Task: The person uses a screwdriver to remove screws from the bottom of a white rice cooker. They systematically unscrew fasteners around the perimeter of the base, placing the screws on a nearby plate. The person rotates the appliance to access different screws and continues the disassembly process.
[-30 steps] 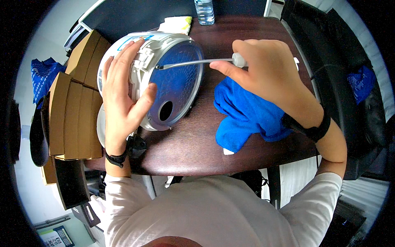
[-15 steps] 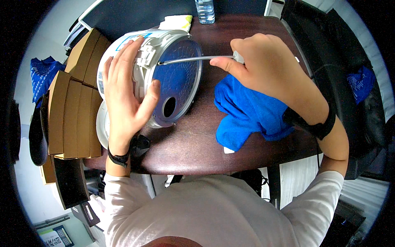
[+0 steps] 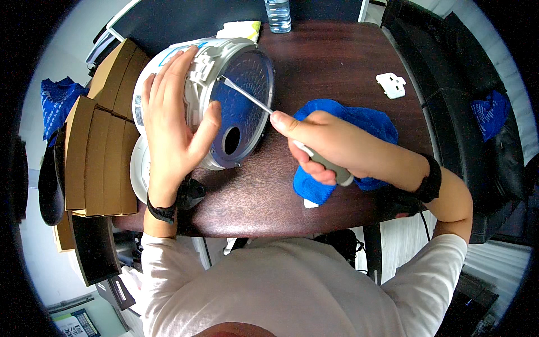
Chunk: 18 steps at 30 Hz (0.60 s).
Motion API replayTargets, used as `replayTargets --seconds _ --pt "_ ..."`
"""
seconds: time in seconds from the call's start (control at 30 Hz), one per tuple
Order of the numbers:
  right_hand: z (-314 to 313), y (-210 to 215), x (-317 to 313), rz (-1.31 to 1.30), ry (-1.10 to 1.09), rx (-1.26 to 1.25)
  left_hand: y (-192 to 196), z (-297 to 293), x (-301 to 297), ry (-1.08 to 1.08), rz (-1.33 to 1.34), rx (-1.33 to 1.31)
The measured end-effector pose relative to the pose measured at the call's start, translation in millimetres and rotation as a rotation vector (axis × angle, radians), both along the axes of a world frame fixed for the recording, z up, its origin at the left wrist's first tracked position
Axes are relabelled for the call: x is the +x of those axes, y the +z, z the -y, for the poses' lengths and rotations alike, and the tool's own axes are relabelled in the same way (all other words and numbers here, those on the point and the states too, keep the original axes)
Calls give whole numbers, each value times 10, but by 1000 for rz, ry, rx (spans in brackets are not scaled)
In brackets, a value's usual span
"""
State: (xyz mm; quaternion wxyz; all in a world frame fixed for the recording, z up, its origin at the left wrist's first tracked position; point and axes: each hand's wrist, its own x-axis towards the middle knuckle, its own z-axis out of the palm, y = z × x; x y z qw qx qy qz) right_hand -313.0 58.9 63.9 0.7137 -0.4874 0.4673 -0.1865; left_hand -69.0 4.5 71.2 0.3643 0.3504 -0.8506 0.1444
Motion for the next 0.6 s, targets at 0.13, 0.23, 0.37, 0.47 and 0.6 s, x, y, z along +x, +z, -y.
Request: replayTargets --seconds 0.13,0.23,0.37,0.47,0.6 --pt "-13 22 -66 139 34 185 25 8 3 -18 12 8" --pt "41 -22 -182 -120 30 -247 38 32 47 -41 7 25" --pt "157 -129 -367 -739 -60 -1222 34 57 40 -51 10 18" --pt "253 -19 -397 -967 -111 -1541 27 58 49 -59 3 29" --pt "435 61 -446 -1008 -143 -1723 25 42 50 -50 0 26"
